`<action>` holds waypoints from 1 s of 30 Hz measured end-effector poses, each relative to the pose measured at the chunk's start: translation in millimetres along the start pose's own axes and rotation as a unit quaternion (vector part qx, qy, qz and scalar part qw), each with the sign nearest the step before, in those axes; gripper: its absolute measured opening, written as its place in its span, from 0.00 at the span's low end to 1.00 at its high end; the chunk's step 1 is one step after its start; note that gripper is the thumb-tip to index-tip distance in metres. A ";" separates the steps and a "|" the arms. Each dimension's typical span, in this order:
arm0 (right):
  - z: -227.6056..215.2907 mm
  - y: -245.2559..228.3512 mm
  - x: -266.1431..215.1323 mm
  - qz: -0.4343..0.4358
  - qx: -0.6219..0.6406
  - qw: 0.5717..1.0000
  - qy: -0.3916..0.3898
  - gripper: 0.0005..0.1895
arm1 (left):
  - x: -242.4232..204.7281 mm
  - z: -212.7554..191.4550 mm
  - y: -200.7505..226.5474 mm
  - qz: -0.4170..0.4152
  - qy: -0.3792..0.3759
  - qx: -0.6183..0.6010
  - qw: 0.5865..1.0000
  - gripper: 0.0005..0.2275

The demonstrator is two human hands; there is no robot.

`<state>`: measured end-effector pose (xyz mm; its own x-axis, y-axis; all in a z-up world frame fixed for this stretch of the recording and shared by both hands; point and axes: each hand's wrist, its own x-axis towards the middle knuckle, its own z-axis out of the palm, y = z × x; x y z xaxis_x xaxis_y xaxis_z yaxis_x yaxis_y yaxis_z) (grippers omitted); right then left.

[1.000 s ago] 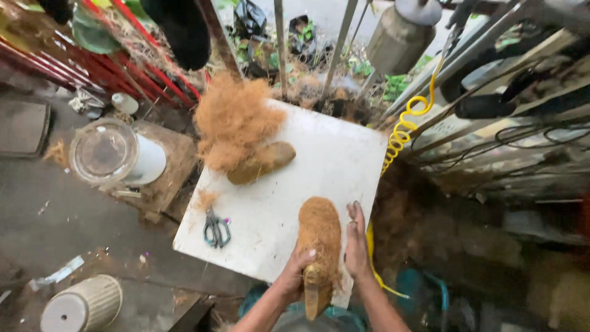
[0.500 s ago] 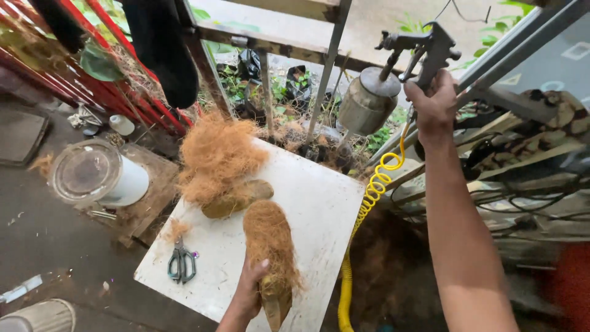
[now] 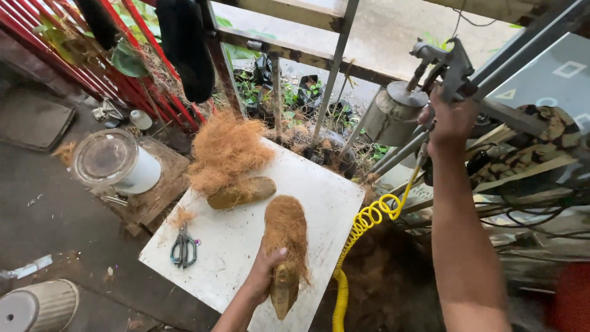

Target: The person arranges coconut fiber onto a coconut shell half, then uses a spray gun to apply a liquid and a hair dryer to dry the fiber. The person repeatedly adjusts the fiber by hand throughout the process.

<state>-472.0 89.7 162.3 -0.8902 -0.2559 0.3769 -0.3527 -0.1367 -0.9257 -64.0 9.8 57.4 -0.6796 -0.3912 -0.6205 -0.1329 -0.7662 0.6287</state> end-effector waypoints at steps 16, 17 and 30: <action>-66.4 -73.1 -121.9 0.045 -0.030 0.997 0.064 0.12 | 64.3 34.9 31.2 0.080 -0.033 0.134 0.987 0.47; -69.3 -78.0 -151.2 0.068 -0.116 0.990 0.043 0.11 | 70.5 37.6 32.1 0.092 -0.035 0.142 0.985 0.45; -58.1 -69.1 -305.7 0.236 -0.212 0.948 -0.028 0.20 | 99.0 78.4 61.5 0.091 -0.047 0.335 0.937 0.40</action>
<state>-192.2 233.0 109.2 -0.9649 -0.2454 -0.0931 -0.0132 0.3995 -0.9166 -196.0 -36.1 71.4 -0.7915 -0.4125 -0.4509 -0.4106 -0.1875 0.8923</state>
